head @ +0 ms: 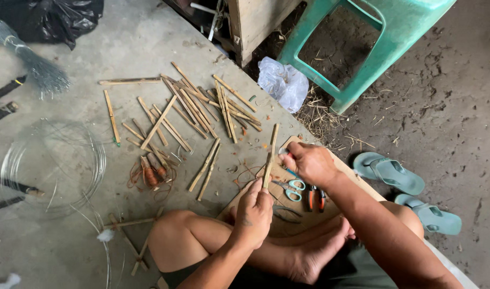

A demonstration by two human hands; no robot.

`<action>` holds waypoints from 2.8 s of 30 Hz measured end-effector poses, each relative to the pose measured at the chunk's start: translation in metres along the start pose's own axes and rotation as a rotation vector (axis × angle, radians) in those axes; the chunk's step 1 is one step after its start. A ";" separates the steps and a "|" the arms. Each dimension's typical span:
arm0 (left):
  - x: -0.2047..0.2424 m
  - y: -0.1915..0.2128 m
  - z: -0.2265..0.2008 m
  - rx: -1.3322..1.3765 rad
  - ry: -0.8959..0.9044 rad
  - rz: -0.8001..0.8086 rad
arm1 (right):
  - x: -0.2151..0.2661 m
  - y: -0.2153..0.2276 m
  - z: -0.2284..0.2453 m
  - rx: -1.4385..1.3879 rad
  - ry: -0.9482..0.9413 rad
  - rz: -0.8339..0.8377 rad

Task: The person sits on the floor and uses a knife to shave and shape thin bamboo sticks. They hold the sticks with one hand and carefully remove material with the other, occasionally switching tools or adjusting the stick's position.

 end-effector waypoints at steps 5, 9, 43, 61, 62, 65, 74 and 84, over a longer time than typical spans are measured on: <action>0.009 0.006 0.017 0.035 0.059 -0.004 | -0.009 -0.006 -0.021 0.041 -0.084 0.055; 0.011 0.017 0.036 0.084 0.079 0.016 | -0.011 -0.029 -0.036 0.076 -0.185 0.127; 0.013 0.007 0.032 0.136 -0.076 -0.018 | 0.024 0.011 0.031 -0.145 -0.110 0.178; -0.002 0.009 0.030 0.127 -0.179 -0.020 | 0.042 0.011 0.048 -0.116 0.037 0.183; 0.000 0.009 0.029 0.115 -0.163 -0.029 | 0.040 0.012 0.047 -0.112 0.039 0.162; 0.013 0.004 0.024 0.014 -0.157 -0.006 | 0.022 0.025 0.035 -0.140 -0.039 0.063; 0.010 -0.007 0.046 0.152 -0.174 -0.007 | 0.023 0.045 0.013 -0.219 -0.136 0.121; 0.003 -0.004 0.017 -0.067 -0.228 0.032 | 0.040 0.034 0.041 -0.100 -0.034 0.145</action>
Point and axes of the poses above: each hand's wrist, its own x-axis away from the middle knuckle, its own y-axis out of the back of the hand, z = x × y, the point moved 6 cm from there along -x, towards the middle knuckle, and after that the axes turned 13 degrees about -y, right-handed, at the moved point
